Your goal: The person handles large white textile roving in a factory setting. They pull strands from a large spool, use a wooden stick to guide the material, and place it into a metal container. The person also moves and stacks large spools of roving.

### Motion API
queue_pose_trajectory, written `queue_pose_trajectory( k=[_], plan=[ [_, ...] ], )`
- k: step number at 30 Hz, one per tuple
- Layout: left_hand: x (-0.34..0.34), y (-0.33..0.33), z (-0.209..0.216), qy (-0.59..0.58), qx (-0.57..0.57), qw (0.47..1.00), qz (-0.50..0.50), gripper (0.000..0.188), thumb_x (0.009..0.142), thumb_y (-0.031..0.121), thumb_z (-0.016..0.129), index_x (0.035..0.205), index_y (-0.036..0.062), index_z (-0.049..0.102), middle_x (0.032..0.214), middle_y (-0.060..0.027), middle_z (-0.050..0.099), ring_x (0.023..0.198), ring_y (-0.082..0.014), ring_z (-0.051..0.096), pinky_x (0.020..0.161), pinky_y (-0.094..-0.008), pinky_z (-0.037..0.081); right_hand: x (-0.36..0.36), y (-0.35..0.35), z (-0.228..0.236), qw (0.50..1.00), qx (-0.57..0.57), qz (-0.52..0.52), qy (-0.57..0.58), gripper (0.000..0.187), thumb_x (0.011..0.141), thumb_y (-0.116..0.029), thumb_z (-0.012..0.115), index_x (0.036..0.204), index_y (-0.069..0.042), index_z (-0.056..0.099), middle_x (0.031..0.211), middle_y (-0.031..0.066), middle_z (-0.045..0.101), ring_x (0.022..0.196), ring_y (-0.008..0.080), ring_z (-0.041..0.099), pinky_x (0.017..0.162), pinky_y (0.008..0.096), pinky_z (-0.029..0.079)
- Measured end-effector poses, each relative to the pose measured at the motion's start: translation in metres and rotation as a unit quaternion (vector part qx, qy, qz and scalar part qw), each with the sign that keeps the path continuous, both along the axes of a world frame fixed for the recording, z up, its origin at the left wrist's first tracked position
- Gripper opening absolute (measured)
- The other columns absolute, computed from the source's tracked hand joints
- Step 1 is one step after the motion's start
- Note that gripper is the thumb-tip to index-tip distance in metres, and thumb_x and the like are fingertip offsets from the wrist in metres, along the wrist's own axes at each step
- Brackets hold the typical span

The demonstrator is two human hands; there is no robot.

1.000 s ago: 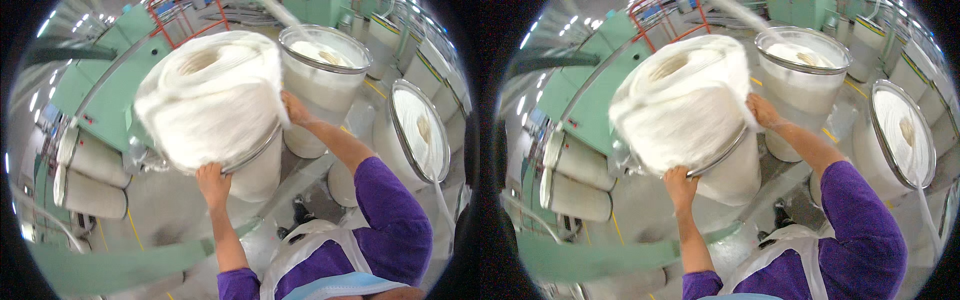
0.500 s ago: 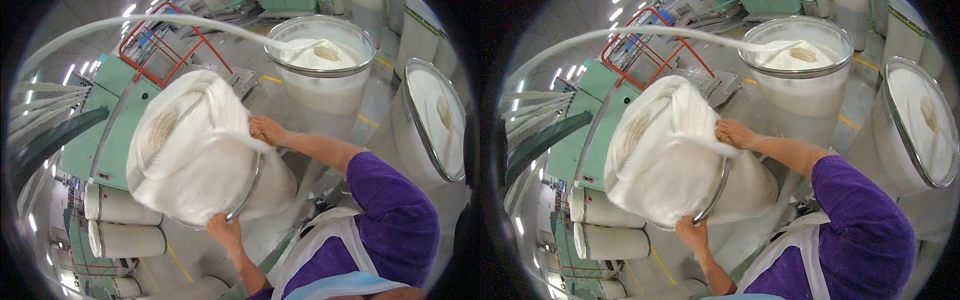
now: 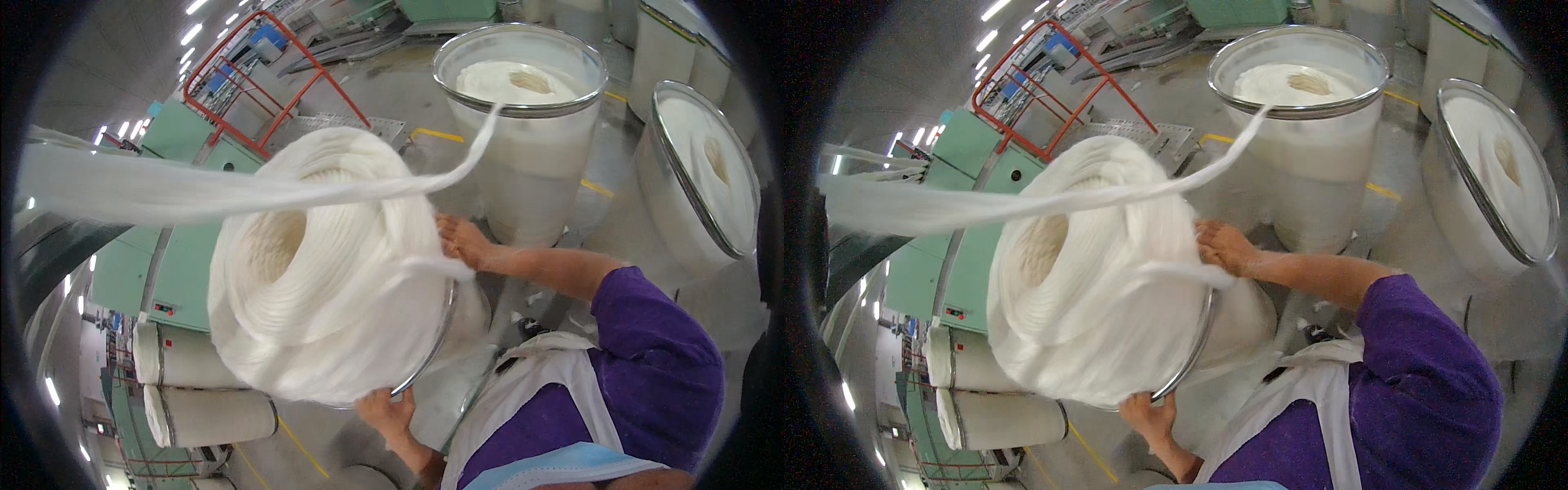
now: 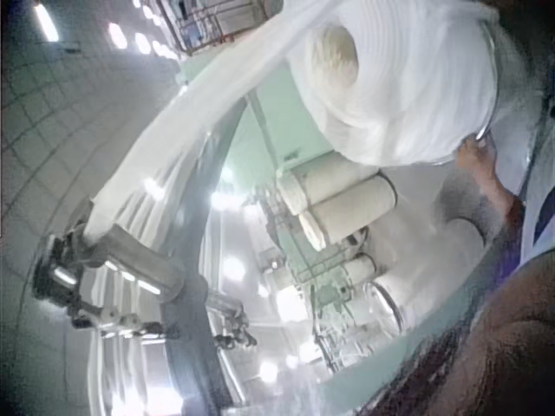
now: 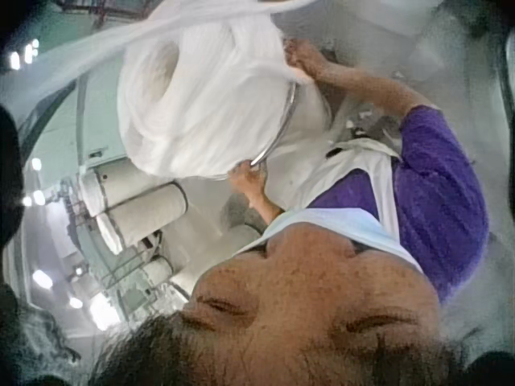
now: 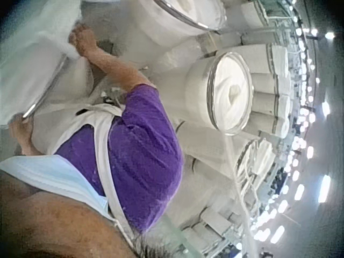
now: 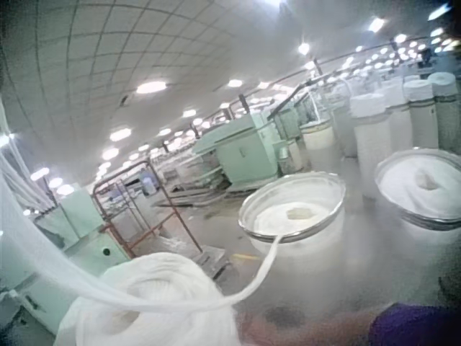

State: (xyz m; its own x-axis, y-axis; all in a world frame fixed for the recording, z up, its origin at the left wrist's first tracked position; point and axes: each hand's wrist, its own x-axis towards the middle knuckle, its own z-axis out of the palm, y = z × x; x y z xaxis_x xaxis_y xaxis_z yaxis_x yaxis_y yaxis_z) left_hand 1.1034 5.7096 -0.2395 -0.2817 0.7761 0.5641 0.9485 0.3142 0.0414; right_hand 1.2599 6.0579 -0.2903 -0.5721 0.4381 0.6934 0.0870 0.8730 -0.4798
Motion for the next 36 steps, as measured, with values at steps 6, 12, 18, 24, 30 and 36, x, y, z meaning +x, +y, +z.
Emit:
queue_pose_trajectory(
  k=[6, 12, 18, 24, 30, 36],
  plan=[
    [-0.017, -0.013, 0.021, -0.078, -0.018, 0.995, 0.058, 0.024, 0.064, 0.014, 0.075, 0.078, 0.0017, 0.06, 0.081, -0.0157, 0.058, 0.088, -0.0367, 0.052, 0.077, -0.0471, 0.04, 0.003, -0.043, 0.039, 0.993, 0.01, 0.092, -0.071, 0.026, 0.095, -0.024, 0.047, 0.106, -0.004, 0.058, 0.099, 0.013, 0.055, 0.111, 0.0342, 0.047, 0.101, 0.0392, 0.037],
    [0.032, -0.014, -0.023, -0.059, 0.223, 0.972, 0.048, 0.027, 0.071, 0.008, 0.071, 0.091, -0.0016, 0.057, 0.106, -0.0223, 0.054, 0.102, -0.0374, 0.05, 0.087, -0.0483, 0.041, 0.128, -0.046, 0.058, 0.907, -0.317, 0.093, -0.262, 0.05, 0.1, -0.045, 0.032, 0.085, -0.007, 0.06, 0.084, 0.0116, 0.063, 0.083, 0.0311, 0.061, 0.072, 0.0417, 0.045],
    [0.124, 0.041, -0.092, -0.401, 0.027, 0.895, -0.192, 0.015, 0.074, 0.007, 0.066, 0.088, 0.0032, 0.063, 0.083, -0.012, 0.064, 0.079, -0.0285, 0.062, 0.072, -0.0359, 0.048, 0.272, -0.052, 0.057, 0.849, -0.399, 0.109, -0.33, 0.052, 0.098, -0.048, 0.036, 0.083, -0.007, 0.063, 0.074, 0.0138, 0.065, 0.07, 0.0356, 0.062, 0.066, 0.0457, 0.047],
    [0.194, 0.237, -0.066, -0.288, -0.244, 0.876, -0.3, 0.016, 0.078, 0.01, 0.065, 0.094, 0.0065, 0.064, 0.088, -0.0093, 0.065, 0.085, -0.0293, 0.06, 0.072, -0.0391, 0.046, 0.34, 0.009, 0.029, 0.824, -0.349, -0.003, -0.447, 0.045, 0.096, -0.047, 0.044, 0.091, -0.007, 0.065, 0.081, 0.0174, 0.066, 0.076, 0.0383, 0.063, 0.068, 0.0469, 0.048],
    [0.273, 0.414, -0.002, -0.184, -0.151, 0.824, -0.515, 0.022, 0.079, 0.01, 0.065, 0.101, 0.0063, 0.061, 0.104, -0.0105, 0.059, 0.099, -0.03, 0.055, 0.087, -0.0417, 0.044, 0.397, 0.029, 0.002, 0.825, -0.489, 0.047, -0.279, 0.043, 0.096, -0.043, 0.046, 0.094, -0.004, 0.063, 0.086, 0.0199, 0.065, 0.079, 0.04, 0.062, 0.071, 0.0473, 0.048],
    [0.36, 0.542, 0.044, -0.047, -0.004, 0.854, -0.518, 0.055, 0.075, 0.016, 0.069, 0.125, 0.0035, 0.048, 0.112, -0.013, 0.056, 0.105, -0.0312, 0.053, 0.095, -0.0437, 0.04, 0.407, 0.013, -0.023, 0.803, -0.478, -0.044, -0.354, 0.035, 0.086, -0.03, 0.054, 0.111, -0.006, 0.063, 0.111, 0.0175, 0.064, 0.1, 0.0358, 0.062, 0.083, 0.0446, 0.049]
  ],
)
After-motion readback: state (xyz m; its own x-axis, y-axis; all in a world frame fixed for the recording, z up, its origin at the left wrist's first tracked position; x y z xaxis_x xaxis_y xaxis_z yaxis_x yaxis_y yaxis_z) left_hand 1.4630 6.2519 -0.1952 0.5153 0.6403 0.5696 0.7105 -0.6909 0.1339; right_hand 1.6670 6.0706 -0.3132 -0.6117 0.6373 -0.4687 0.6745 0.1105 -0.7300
